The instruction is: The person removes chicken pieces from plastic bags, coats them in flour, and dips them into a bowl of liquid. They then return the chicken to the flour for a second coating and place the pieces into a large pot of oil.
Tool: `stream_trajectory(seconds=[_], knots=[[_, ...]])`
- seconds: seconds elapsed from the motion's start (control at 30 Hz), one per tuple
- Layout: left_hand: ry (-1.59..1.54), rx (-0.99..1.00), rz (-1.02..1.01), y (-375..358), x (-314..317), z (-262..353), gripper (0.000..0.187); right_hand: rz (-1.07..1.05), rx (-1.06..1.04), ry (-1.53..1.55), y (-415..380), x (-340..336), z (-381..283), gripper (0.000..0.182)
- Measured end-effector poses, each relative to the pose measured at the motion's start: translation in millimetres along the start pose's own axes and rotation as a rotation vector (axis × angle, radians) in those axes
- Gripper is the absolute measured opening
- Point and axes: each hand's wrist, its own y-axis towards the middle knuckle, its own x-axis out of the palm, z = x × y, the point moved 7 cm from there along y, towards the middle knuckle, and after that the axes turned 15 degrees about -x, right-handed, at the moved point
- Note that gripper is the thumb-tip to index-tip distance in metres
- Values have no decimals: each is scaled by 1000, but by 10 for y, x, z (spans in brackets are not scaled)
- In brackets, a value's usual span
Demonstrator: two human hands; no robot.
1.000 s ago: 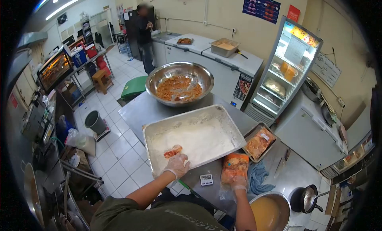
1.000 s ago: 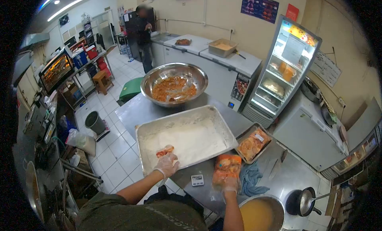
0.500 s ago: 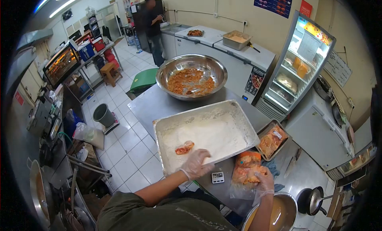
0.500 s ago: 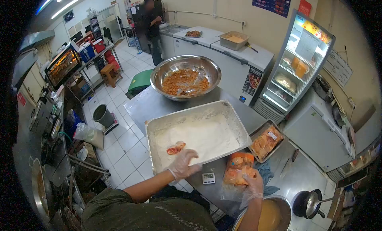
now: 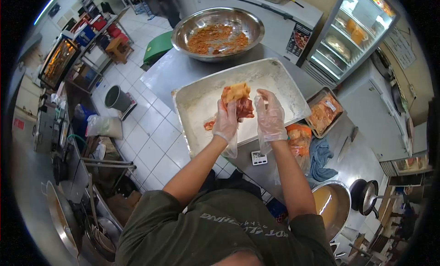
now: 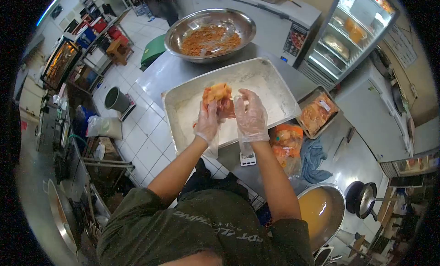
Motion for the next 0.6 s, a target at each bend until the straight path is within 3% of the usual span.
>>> stream_trajectory(seconds=[0.03,0.1,0.2,0.33,0.43,0.5,0.6], knots=[[160,41,61,-10,-44,-14,34,-99,58,66,-92,107,36,35],[4,-330,-5,-5,-25,-118,39,-162,105,162,-192,340,66,35],[341,-275,73,43,-35,-253,41,-41,74,178,-237,512,71,34],[258,-144,-68,159,96,-440,44,71,155,232,-230,425,144,36],[111,-345,-280,153,233,-433,41,3,254,201,-259,345,325,40],[-146,-412,-366,108,316,-374,37,0,312,254,-233,330,403,46],[-326,-520,-464,33,383,-244,34,-42,224,123,-216,268,522,51]])
